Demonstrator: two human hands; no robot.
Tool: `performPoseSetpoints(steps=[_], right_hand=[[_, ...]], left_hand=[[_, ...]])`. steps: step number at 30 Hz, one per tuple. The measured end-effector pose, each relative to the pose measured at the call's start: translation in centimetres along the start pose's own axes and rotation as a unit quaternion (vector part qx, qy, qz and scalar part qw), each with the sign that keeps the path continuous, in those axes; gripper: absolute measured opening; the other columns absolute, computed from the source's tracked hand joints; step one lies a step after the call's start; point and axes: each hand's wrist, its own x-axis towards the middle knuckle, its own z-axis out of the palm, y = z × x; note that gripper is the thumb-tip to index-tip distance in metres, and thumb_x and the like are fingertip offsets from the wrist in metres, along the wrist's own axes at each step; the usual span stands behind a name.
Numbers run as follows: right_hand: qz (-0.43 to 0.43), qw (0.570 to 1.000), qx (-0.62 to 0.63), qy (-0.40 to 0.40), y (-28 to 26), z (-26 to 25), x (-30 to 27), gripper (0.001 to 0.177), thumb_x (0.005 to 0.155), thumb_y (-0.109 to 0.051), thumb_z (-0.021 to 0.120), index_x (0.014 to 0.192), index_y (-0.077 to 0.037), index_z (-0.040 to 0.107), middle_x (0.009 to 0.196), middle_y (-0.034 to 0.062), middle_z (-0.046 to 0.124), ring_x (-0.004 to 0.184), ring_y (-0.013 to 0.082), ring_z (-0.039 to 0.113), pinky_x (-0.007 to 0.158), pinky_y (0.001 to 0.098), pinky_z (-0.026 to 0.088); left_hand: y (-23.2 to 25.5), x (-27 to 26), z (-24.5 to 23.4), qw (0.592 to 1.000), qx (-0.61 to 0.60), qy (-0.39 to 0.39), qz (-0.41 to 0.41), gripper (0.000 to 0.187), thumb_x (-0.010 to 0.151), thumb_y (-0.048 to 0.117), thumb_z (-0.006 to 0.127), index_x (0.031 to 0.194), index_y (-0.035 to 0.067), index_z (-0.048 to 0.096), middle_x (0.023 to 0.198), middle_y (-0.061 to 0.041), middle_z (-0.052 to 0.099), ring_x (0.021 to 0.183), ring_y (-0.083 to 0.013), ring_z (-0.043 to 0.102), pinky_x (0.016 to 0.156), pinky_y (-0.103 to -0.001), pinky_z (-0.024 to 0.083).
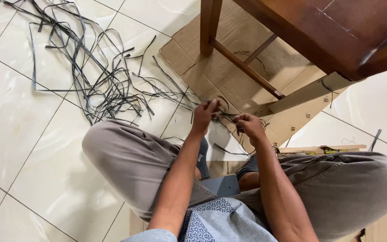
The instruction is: Wrapping a wooden chair leg with cardboard and securing it with plastic ties
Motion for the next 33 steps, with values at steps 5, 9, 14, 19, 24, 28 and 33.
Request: performPoseSetpoints(steps=[5,9,14,19,24,28,33], right_hand=[[0.009,0.955,-0.287,0.071,5.8,-2.4,2.7,0.015,0.079,-0.019,0.070,0.092,-0.019,0.078,0.074,0.0062,0.069,0.071,0.0232,0.065,0.063,0.0368,0.053],[0.048,0.866,-0.494,0.059,7.2,-1.6,2.4,0.030,0.083,-0.030,0.068,0.108,-0.021,0.082,0.102,0.0171,0.078,0.107,0.0421,0.071,0.092,0.0545,0.056],[0.052,0.824,-0.563,0.043,8.3,-1.3,3.3,0.027,0.081,-0.031,0.067,0.103,-0.026,0.083,0.102,0.0156,0.079,0.108,0.0400,0.072,0.093,0.0511,0.058],[0.100,0.803,-0.584,0.057,8.6,0.3,4.9,0.029,0.084,-0.037,0.064,0.107,-0.035,0.081,0.110,0.0141,0.077,0.115,0.0399,0.070,0.098,0.0503,0.056],[0.099,0.839,-0.528,0.088,6.5,3.5,3.8,0.035,0.088,-0.031,0.056,0.108,-0.020,0.081,0.109,0.0263,0.074,0.113,0.0480,0.067,0.098,0.0571,0.053],[0.029,0.874,-0.481,0.061,7.0,5.3,4.4,0.031,0.088,-0.022,0.059,0.107,-0.017,0.083,0.107,0.0269,0.074,0.113,0.0535,0.065,0.101,0.0584,0.051],[0.010,0.867,-0.497,0.043,8.5,7.2,6.1,0.027,0.090,-0.026,0.057,0.100,-0.034,0.081,0.105,0.0095,0.076,0.114,0.0406,0.065,0.100,0.0518,0.053]], left_hand=[[0.2,0.9,-1.4,0.996,-0.010,0.079,0.032,0.019,0.101,0.027,0.067,0.108,0.012,0.076,0.090,-0.004,0.078,0.076,-0.0090,0.071,0.063,-0.020,0.053],[-1.0,2.8,-2.8,0.984,-0.014,0.166,0.064,0.015,0.097,0.023,0.069,0.093,0.012,0.077,0.077,-0.010,0.075,0.065,-0.0149,0.071,0.057,-0.027,0.060],[2.2,2.7,-5.1,0.968,-0.081,0.221,0.085,0.016,0.099,0.023,0.064,0.091,0.011,0.072,0.068,-0.006,0.067,0.057,-0.0114,0.064,0.053,-0.025,0.057],[9.7,3.0,-8.7,0.955,-0.091,0.251,0.127,0.019,0.101,0.023,0.058,0.100,0.010,0.071,0.066,-0.002,0.053,0.050,-0.0096,0.055,0.048,-0.024,0.054],[14.5,3.7,-13.9,0.929,0.093,0.312,0.175,0.012,0.090,0.023,0.067,0.093,0.013,0.074,0.060,-0.005,0.063,0.041,-0.0133,0.060,0.043,-0.025,0.049],[12.4,5.2,-19.0,0.896,0.309,0.295,0.118,0.043,0.077,0.036,0.075,0.118,0.025,0.069,0.084,0.004,0.076,0.078,-0.0161,0.076,0.074,-0.033,0.057],[4.9,7.8,-23.3,0.807,0.528,0.261,-0.044,0.064,0.081,0.028,0.070,0.142,0.020,0.055,0.141,-0.008,0.056,0.130,-0.0380,0.057,0.105,-0.058,0.049]])
